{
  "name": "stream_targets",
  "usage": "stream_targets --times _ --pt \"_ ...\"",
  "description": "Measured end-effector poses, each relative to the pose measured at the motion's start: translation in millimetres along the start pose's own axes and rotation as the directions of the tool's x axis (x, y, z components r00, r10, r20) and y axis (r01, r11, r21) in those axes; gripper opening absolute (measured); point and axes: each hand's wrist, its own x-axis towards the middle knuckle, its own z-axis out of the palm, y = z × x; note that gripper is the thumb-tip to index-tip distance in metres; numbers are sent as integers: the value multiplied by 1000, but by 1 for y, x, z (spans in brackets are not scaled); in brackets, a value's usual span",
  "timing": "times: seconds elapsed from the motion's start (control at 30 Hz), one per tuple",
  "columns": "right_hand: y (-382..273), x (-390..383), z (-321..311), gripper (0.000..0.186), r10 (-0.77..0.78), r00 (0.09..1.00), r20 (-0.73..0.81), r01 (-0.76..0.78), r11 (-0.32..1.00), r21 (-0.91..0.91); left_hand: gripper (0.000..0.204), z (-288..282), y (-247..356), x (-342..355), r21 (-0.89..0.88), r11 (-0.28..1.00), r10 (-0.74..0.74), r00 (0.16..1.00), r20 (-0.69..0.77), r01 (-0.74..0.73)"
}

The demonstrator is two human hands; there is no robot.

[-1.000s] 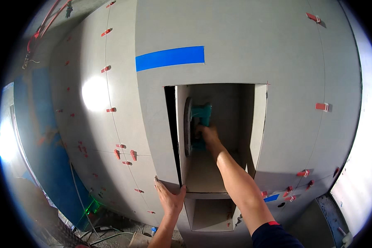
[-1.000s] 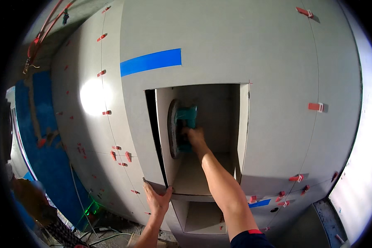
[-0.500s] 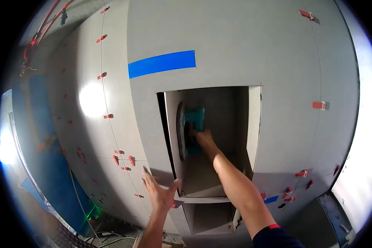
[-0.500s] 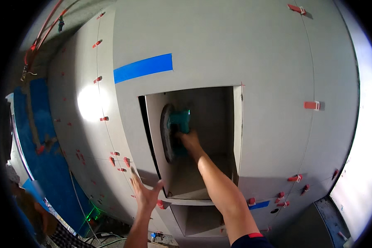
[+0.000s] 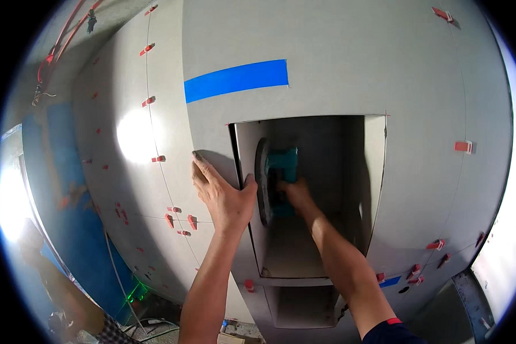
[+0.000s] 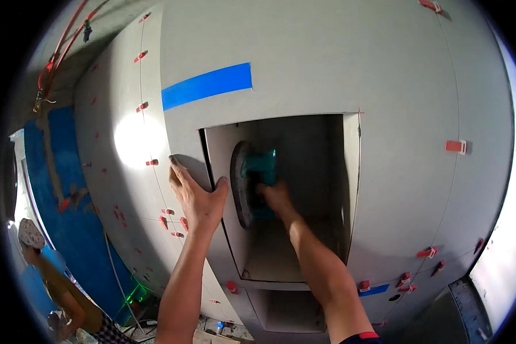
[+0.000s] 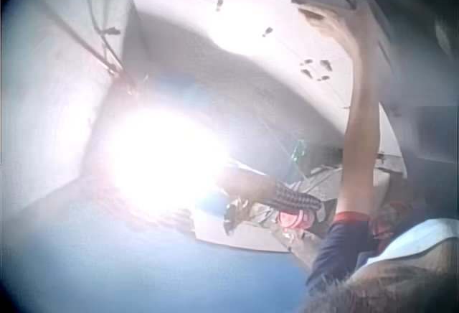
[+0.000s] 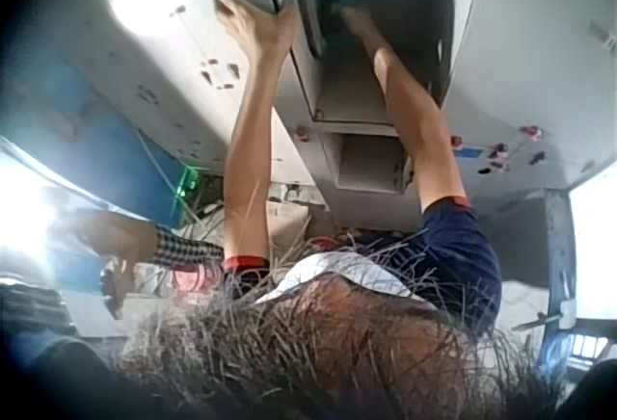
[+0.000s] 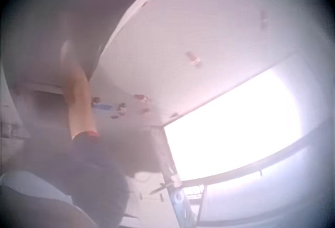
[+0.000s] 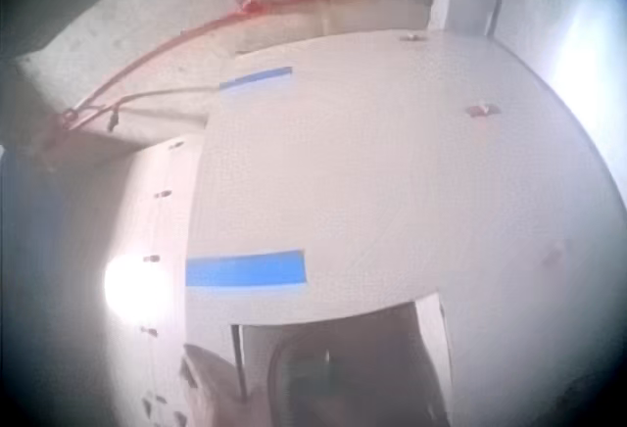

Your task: The person applies mortar to a tile, presses it into a wall niche, taps it into place with a rubber mallet, and then wipes the area with a cloth.

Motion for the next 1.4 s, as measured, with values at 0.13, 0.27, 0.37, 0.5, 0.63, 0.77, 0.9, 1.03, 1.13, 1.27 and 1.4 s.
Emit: stream_targets --times 0.13,0.27,0.37,0.5,0.63,0.77,0.9,1.03,1.13,1.27,1.4 --pt "6 6 -2 17 29 1000 12 -28 997 -65 105 2 1 0 -14 1000 -16 1000 -1 16" --pt "-3 2 -1 17 52 998 26 -50 996 -79 104 11 -7 -1 33 999 8 999 -33 -7" --pt "-14 -2 8 15 31 997 64 -29 999 -39 102 4 -8 1 55 999 7 999 -48 -4" --pt "-10 3 2 15 18 996 84 -15 999 -36 99 6 -4 0 -12 1000 2 1000 -15 -3" --pt "-10 2 2 16 46 995 85 -42 998 -41 99 10 -9 -1 23 999 31 998 -50 -29" --pt "-9 4 3 17 23 996 89 -23 1000 -11 98 9 -6 -1 19 1000 17 999 -51 -16" --pt "-1 8 -1 17 26 995 93 -23 999 -35 99 8 -3 0 32 999 2 999 -39 -1" --pt "-5 3 5 13 -31 995 95 31 1000 3 108 0 -8 3 24 1000 -10 1000 14 9" --pt "6 -5 6 17 -139 987 85 131 987 97 114 -1 -22 -10 59 998 -17 999 46 14" --pt "20 2 7 23 -205 978 36 197 968 153 123 1 -42 -14 127 991 28 996 83 -38" --pt "13 -4 10 22 -188 981 43 180 972 150 122 -3 -41 -15 61 995 75 992 105 -82"
